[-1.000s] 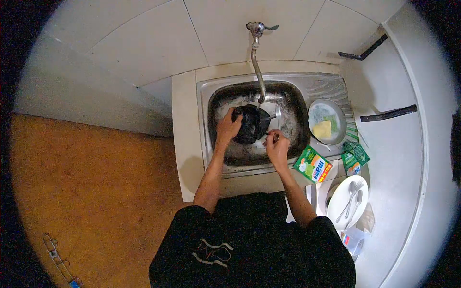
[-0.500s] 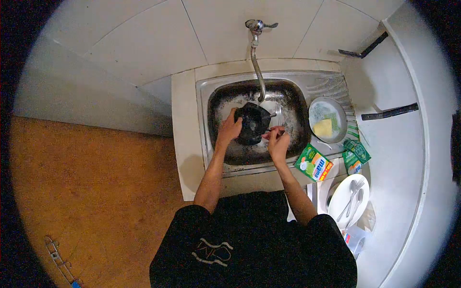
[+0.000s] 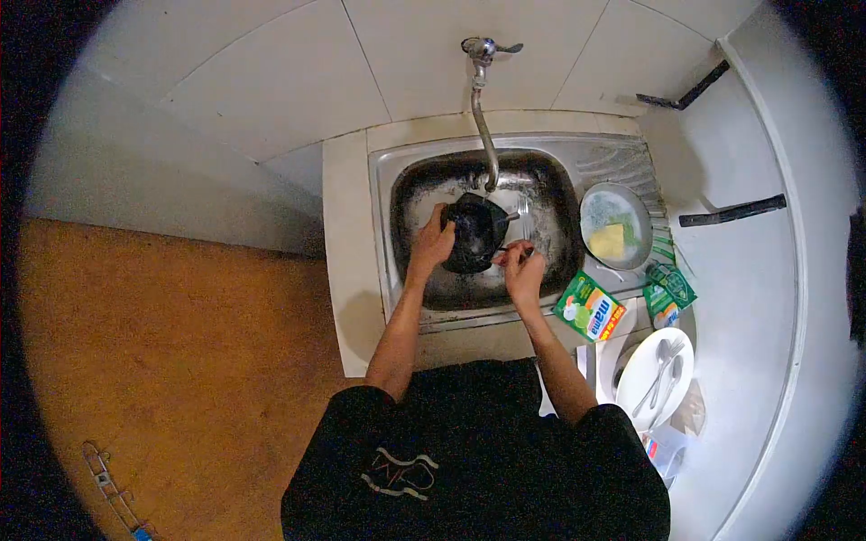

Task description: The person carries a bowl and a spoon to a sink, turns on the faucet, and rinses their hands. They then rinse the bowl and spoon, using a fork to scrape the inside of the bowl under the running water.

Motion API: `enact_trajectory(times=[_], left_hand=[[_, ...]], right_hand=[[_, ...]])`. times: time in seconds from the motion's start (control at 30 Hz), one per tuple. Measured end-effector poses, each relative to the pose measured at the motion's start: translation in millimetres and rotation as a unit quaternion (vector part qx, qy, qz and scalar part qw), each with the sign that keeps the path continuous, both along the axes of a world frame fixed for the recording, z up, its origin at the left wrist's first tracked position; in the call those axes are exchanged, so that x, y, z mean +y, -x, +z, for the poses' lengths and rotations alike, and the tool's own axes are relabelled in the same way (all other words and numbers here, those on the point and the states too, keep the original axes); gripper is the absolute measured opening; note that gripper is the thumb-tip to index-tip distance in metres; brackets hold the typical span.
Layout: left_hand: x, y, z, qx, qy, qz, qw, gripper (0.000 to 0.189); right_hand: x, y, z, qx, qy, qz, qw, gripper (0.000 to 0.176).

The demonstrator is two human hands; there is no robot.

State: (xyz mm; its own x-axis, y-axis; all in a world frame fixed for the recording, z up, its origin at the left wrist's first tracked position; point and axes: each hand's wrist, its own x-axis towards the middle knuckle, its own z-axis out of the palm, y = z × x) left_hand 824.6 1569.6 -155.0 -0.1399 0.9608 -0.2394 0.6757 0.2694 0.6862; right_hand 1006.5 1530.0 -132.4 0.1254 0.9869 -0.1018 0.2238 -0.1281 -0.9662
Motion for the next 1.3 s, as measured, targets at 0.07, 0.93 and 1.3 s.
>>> enact_trajectory(times=[0.07,0.93,1.3], left_hand=[[-2,-3,18,-0.035,0.053,0.018,0.998,0.047],[-5,-9,33,-0.029,0.049,0.031,0.998,0.046],[-8,-4,21,-0.101,0.056,0.029,0.993,0.048]], right_hand=[[6,2,0,-0.003,0.003,0.003,1.000,0.025],[-18,2,25,-0.466,-0.012,0.177,0.867,0.008],[-19,2,31,-0.459,-0.001,0.214,0.862,0.010]])
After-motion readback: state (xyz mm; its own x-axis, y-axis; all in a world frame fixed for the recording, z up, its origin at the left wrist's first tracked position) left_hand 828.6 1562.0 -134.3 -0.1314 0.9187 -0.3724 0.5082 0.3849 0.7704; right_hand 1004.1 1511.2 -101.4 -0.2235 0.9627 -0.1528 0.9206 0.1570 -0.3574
